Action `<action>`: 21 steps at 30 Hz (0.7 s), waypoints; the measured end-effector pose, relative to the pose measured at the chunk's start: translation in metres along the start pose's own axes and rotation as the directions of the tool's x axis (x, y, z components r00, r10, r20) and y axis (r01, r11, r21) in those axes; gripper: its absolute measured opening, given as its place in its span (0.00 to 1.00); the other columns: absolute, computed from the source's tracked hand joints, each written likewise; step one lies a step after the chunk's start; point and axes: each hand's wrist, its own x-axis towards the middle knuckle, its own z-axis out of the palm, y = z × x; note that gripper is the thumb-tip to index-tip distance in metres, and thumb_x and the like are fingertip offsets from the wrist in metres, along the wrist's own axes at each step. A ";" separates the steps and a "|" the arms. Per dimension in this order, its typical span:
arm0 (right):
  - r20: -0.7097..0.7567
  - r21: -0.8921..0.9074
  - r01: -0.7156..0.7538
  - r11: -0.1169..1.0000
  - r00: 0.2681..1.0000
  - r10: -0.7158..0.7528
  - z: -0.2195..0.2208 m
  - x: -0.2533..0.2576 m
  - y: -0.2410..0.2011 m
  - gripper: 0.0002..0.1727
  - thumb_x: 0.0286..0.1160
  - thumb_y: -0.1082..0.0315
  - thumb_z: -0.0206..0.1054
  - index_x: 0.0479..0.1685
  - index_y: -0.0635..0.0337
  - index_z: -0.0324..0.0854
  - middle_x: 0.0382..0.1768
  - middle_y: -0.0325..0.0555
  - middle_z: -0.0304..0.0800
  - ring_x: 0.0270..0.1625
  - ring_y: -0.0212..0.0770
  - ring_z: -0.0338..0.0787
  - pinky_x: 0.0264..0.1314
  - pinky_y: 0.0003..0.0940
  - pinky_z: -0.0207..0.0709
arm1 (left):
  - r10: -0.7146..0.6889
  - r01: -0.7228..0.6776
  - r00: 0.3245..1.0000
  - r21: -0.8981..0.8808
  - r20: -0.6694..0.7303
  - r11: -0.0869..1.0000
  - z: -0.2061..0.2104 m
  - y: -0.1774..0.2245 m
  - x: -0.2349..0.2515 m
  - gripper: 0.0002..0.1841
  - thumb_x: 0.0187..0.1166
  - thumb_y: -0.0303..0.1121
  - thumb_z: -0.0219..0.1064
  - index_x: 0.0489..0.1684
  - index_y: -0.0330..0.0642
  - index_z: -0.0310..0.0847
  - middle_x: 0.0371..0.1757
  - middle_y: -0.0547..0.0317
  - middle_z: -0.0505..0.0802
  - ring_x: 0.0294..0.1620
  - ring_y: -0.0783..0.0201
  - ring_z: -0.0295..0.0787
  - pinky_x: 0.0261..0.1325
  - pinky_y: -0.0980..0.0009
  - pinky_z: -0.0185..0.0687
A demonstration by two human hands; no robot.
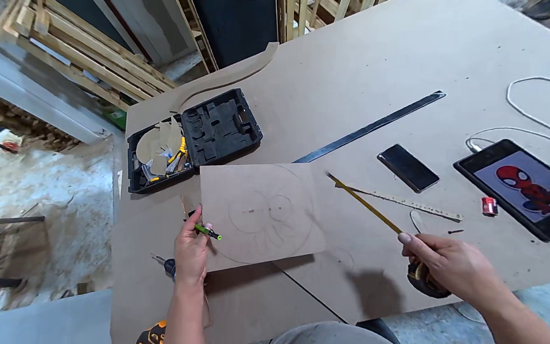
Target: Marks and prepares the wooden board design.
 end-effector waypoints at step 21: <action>0.409 0.005 -0.454 0.891 0.814 0.413 0.116 -0.081 0.060 0.27 0.82 0.33 0.57 0.51 0.40 0.92 0.40 0.38 0.95 0.47 0.42 0.94 0.55 0.56 0.85 | -0.380 0.017 0.797 0.612 0.470 0.791 0.099 -0.123 0.006 0.24 0.87 0.33 0.66 0.81 0.65 0.79 0.73 0.70 0.89 0.63 0.66 0.91 0.70 0.55 0.85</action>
